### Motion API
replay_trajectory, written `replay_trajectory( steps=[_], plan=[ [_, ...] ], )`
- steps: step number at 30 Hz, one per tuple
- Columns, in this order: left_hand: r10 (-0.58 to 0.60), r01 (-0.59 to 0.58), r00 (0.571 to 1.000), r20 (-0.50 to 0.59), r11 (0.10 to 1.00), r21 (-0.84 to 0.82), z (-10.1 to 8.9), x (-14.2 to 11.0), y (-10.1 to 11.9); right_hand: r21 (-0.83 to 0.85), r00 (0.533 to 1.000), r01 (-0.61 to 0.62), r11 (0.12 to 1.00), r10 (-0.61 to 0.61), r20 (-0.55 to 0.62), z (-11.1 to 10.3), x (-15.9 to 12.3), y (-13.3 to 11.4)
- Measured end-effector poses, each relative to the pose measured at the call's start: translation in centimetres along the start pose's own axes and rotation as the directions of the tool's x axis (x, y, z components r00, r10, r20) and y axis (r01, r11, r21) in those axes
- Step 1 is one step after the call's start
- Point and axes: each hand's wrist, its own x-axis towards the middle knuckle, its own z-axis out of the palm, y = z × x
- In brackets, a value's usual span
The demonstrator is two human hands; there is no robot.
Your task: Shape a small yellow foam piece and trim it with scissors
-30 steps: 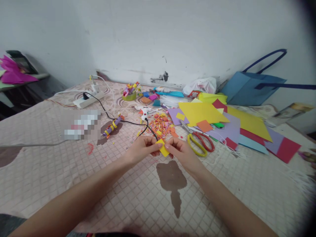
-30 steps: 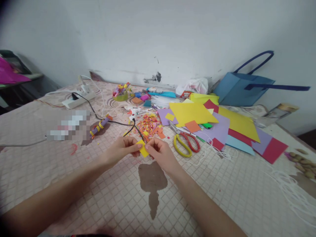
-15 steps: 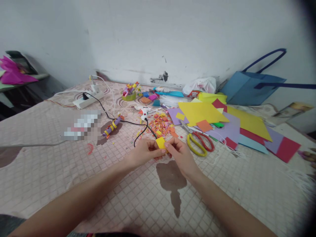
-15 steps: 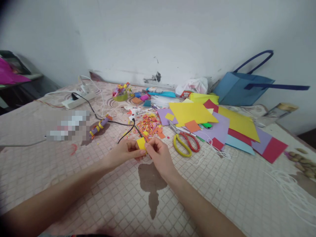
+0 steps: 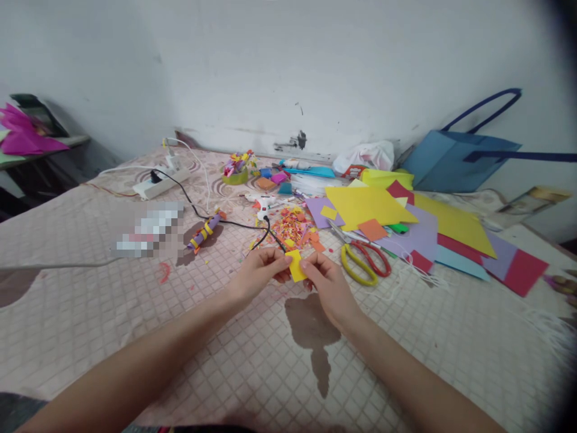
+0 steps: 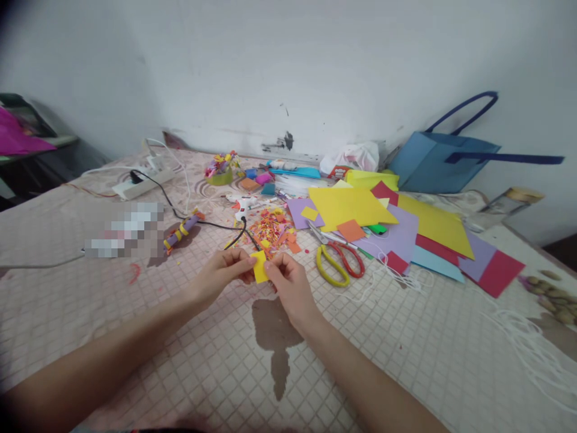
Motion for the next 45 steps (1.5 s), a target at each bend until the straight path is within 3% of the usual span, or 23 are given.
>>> replay_trajectory(
  steps=[6, 14, 17, 22, 30, 35, 40, 45],
  plan=[
    [-0.036, 0.036, 0.999, 0.01, 0.999, -0.002, 0.1, 0.0, 0.3, 0.019, 1.0, -0.023, 1.0, 0.022, 0.019, 0.0, -0.1, 0.1],
    [0.046, -0.047, 0.999, 0.022, 0.996, 0.079, 0.0, 0.1, 0.2, -0.07, 0.988, -0.037, 0.997, 0.047, 0.146, -0.2, -0.1, -0.3],
    [0.029, -0.033, 0.999, 0.034, 0.993, 0.113, 0.1, -0.1, 0.1, -0.045, 0.994, -0.028, 0.999, 0.033, 0.107, -0.3, 0.0, -0.3],
    [0.006, -0.039, 0.989, 0.147, 0.974, 0.224, 0.3, -0.4, -0.1, 0.058, 1.0, -0.027, 0.998, 0.027, 0.001, -0.3, 0.2, -0.1],
    [-0.001, -0.03, 0.99, 0.144, 0.977, 0.211, 0.5, -0.5, -0.3, 0.128, 0.998, -0.058, 0.99, 0.062, -0.031, -0.2, 0.3, 0.2],
    [0.021, -0.048, 0.992, 0.128, 0.975, 0.217, 0.5, -0.5, -0.3, 0.121, 0.999, -0.034, 0.992, 0.032, 0.016, -0.2, 0.3, 0.2],
    [-0.15, 0.148, 0.965, 0.214, 0.989, 0.023, 0.3, -0.2, -0.5, 0.146, 1.0, 0.009, 0.989, -0.009, 0.0, -0.4, 0.4, 0.3],
    [-0.325, 0.376, 0.913, 0.247, 0.905, -0.2, 0.2, 0.1, -0.8, 0.057, 0.994, 0.089, 0.994, -0.085, -0.067, -0.5, 0.5, 0.5]
  ],
)
